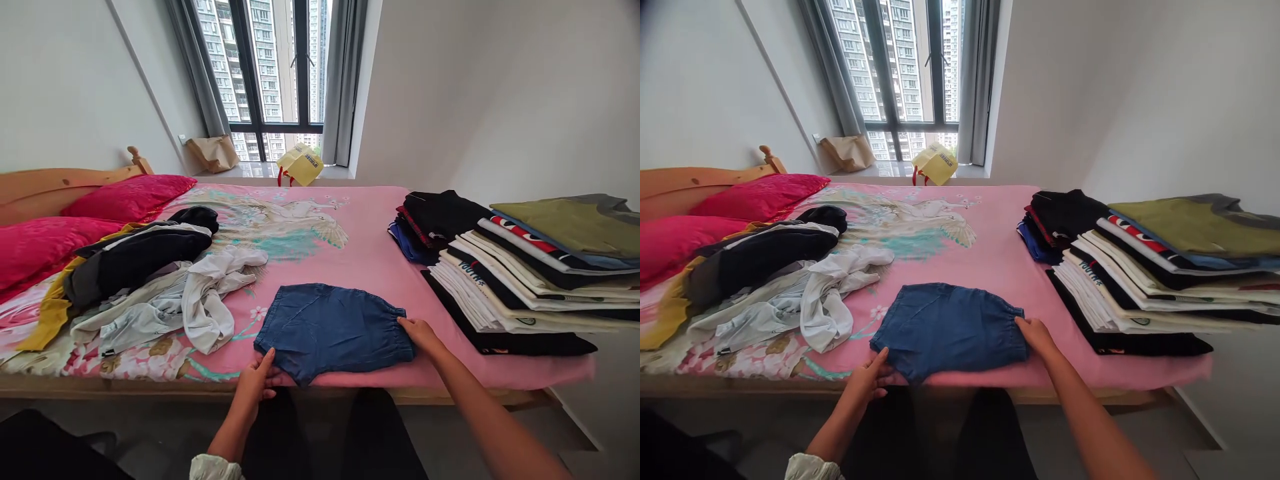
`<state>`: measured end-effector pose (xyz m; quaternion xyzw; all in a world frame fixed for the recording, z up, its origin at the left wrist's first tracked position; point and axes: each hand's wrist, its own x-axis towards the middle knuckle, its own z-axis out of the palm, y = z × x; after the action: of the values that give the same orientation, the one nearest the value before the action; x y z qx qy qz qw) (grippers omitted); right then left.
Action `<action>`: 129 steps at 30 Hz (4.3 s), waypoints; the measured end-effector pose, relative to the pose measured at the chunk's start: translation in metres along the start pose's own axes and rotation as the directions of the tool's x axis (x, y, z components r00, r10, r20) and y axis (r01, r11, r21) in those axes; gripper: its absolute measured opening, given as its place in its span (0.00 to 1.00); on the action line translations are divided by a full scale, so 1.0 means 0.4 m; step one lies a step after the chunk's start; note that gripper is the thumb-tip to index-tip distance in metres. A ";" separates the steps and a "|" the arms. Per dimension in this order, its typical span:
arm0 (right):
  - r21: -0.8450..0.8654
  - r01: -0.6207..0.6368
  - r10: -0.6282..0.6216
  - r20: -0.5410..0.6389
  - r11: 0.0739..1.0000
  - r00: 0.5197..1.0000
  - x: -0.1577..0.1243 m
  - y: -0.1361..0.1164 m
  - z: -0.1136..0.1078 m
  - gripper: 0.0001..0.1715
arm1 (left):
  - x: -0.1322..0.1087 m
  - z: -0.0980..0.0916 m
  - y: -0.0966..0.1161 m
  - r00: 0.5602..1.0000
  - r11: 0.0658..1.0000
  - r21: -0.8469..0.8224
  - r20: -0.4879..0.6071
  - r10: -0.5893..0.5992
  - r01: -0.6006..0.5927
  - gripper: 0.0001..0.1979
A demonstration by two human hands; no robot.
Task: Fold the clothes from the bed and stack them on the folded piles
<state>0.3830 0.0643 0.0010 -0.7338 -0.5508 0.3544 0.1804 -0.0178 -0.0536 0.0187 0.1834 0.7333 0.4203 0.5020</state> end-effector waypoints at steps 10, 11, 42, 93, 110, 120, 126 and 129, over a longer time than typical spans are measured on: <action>-0.098 -0.086 0.069 -0.165 0.991 0.984 -0.005 -0.031 0.032 0.29 | 0.011 0.029 0.058 0.968 0.964 0.178 -0.120 0.220 -0.197 0.19; -0.100 -0.089 0.068 -0.188 0.991 0.980 -0.007 -0.030 0.036 0.29 | 0.007 0.024 0.049 0.966 0.961 0.189 -0.123 0.229 -0.204 0.18; -0.247 0.704 -0.724 0.019 0.665 0.690 -0.196 -0.341 0.186 0.21 | -0.004 0.106 0.227 0.536 0.197 0.499 0.770 0.347 -0.844 0.23; -0.283 0.773 -0.818 -0.094 0.568 0.567 -0.190 -0.287 0.046 0.19 | 0.028 0.011 0.202 0.362 -0.005 0.501 0.632 0.686 -0.865 0.19; -0.182 0.807 -0.762 0.266 0.562 0.591 -0.202 -0.266 0.159 0.14 | 0.095 -0.096 0.095 0.198 -0.306 0.451 0.775 0.600 -0.838 0.15; -0.225 0.756 -0.736 0.182 0.615 0.652 -0.210 -0.246 0.230 0.13 | 0.085 -0.080 0.116 0.304 -0.209 0.441 0.827 0.473 -0.873 0.14; -0.222 0.739 -0.719 0.178 0.636 0.672 -0.219 -0.258 0.228 0.08 | 0.078 -0.059 0.112 0.356 -0.195 0.506 0.786 0.506 -0.840 0.11; -0.220 0.762 -0.735 0.202 0.609 0.647 -0.220 -0.265 0.219 0.13 | 0.077 -0.048 0.117 0.356 -0.209 0.512 0.786 0.505 -0.833 0.11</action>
<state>0.2354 0.0055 0.0387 -0.4371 -0.8593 0.1964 0.1788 -0.0553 -0.0135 0.0411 0.8532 0.5050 0.0998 0.0843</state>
